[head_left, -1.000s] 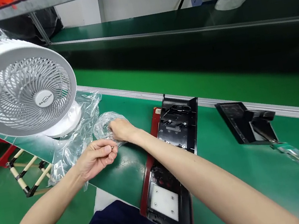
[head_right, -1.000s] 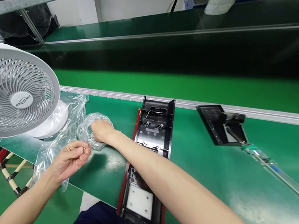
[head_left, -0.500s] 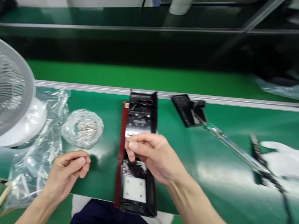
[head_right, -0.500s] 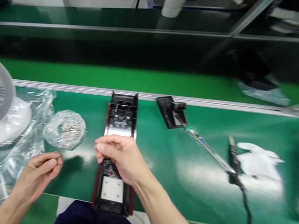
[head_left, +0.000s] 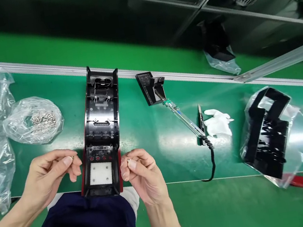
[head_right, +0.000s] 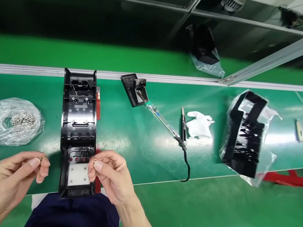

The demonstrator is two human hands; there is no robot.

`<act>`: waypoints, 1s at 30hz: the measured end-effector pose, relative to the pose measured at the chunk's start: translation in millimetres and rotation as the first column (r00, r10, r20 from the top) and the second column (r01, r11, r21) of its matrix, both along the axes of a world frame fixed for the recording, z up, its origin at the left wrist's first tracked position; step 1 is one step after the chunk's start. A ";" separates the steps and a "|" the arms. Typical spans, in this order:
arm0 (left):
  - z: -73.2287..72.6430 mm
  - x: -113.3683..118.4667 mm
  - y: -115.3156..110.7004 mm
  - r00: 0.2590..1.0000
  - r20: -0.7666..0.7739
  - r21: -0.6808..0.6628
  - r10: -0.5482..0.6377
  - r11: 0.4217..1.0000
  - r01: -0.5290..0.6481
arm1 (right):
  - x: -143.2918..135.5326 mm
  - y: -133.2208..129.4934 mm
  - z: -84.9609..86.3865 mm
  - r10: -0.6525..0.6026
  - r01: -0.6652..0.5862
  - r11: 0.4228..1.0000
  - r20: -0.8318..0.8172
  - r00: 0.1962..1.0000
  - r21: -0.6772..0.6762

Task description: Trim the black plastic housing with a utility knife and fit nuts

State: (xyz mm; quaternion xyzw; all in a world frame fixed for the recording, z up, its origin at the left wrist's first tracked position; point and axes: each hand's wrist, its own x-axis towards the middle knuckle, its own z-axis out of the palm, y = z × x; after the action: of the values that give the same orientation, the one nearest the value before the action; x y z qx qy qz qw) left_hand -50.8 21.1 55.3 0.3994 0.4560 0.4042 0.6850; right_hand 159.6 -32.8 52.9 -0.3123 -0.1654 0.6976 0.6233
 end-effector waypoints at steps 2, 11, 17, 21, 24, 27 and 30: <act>0.6 2.5 -0.3 1.000 0.003 0.004 -0.008 1.000 0.008 | 1.5 -0.1 -1.2 -0.005 0.005 1.000 -0.003 1.000 -0.009; -6.6 5.5 -4.4 0.985 -0.144 0.082 -0.101 0.990 0.113 | 3.6 -5.2 -11.1 -0.116 0.118 0.993 0.286 0.951 0.013; -26.6 7.8 0.2 0.844 -0.499 0.648 0.196 0.732 0.213 | 0.0 -9.2 -24.1 -0.300 0.259 0.953 0.607 0.736 0.157; -39.2 18.9 8.7 0.705 -0.581 0.796 0.407 0.466 0.387 | -6.8 -10.6 -27.9 -0.336 0.242 0.940 0.756 0.562 0.239; -44.9 31.6 12.3 0.574 -0.664 0.748 0.480 0.413 0.520 | -9.7 -12.4 -30.1 -0.385 0.223 0.922 0.818 0.427 0.318; -47.4 43.5 13.3 0.464 -0.706 0.699 0.536 0.423 0.576 | -8.9 -16.0 -31.2 -0.385 0.202 0.922 0.848 0.364 0.332; -47.1 52.3 13.7 0.397 -0.711 0.679 0.580 0.420 0.602 | -6.1 -20.4 -31.9 -0.365 0.188 0.930 0.844 0.393 0.315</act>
State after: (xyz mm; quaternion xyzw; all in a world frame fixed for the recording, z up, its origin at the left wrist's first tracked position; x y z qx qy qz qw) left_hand 1.5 34.8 8.3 0.8498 0.4467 0.2786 -0.0240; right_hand 153.5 -53.2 21.1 -0.6007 -0.4715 0.2975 0.5731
